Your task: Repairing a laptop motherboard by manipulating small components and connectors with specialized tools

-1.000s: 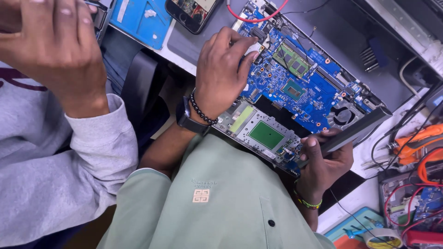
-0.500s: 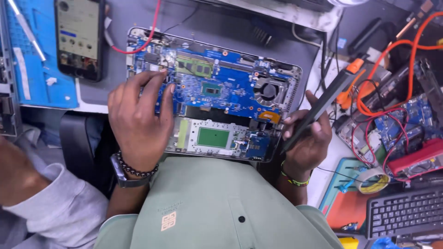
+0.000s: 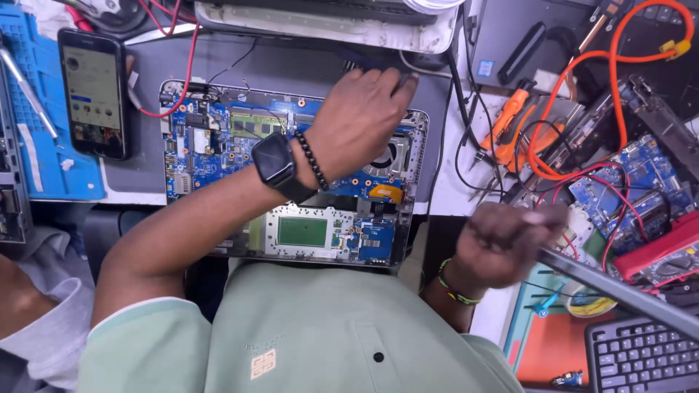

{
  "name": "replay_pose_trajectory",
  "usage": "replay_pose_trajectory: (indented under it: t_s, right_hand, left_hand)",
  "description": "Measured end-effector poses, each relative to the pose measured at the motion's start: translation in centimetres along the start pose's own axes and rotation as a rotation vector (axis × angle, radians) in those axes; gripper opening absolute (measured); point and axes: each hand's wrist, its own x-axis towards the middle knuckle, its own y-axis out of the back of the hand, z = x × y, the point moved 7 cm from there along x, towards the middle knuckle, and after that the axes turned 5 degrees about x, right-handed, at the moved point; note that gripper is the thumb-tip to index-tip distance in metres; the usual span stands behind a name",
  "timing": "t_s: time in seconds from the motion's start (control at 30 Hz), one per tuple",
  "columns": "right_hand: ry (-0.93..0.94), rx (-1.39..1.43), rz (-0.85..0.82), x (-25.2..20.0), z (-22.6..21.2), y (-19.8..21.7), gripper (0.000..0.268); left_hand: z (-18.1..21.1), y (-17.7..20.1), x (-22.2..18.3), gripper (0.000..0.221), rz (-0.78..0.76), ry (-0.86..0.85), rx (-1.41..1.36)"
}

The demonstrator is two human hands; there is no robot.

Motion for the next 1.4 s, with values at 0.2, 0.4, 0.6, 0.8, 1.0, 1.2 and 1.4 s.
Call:
replay_pose_trajectory:
  t_s: [0.2, 0.4, 0.6, 0.8, 1.0, 1.2, 1.4]
  right_hand:
    - [-0.352, -0.018, -0.041, 0.3, 5.9, 0.1, 0.032]
    - [-0.328, -0.279, -0.255, 5.5, 7.9, -2.4, 0.041]
    - [-0.355, -0.313, -0.17, 7.7, 10.5, -2.4, 0.053]
    - [-0.334, -0.501, -0.198, 8.0, 10.2, -3.6, 0.038]
    - [-0.147, -0.847, -0.34, 8.4, 9.8, -3.5, 0.03]
    - [-0.104, -0.876, -0.498, 8.3, 10.7, -5.2, 0.02]
    - [-0.117, -0.82, -0.48, 8.2, 11.3, -4.7, 0.021]
  left_hand:
    - [-0.8, -5.6, 3.5, 0.053, 0.122, -0.031, 0.195]
    - [0.4, -5.4, 2.4, 0.05, 0.153, 0.022, 0.088]
    - [1.1, -3.3, 1.4, 0.043, 0.221, 0.035, 0.083]
    - [1.4, -4.8, 1.0, 0.047, 0.273, 0.036, 0.106]
    - [1.6, -5.4, 1.0, 0.044, 0.265, 0.063, 0.153]
    - [1.7, -5.4, 0.8, 0.045, 0.319, 0.057, 0.201]
    - [1.8, -5.6, 0.9, 0.047, 0.288, 0.055, 0.229]
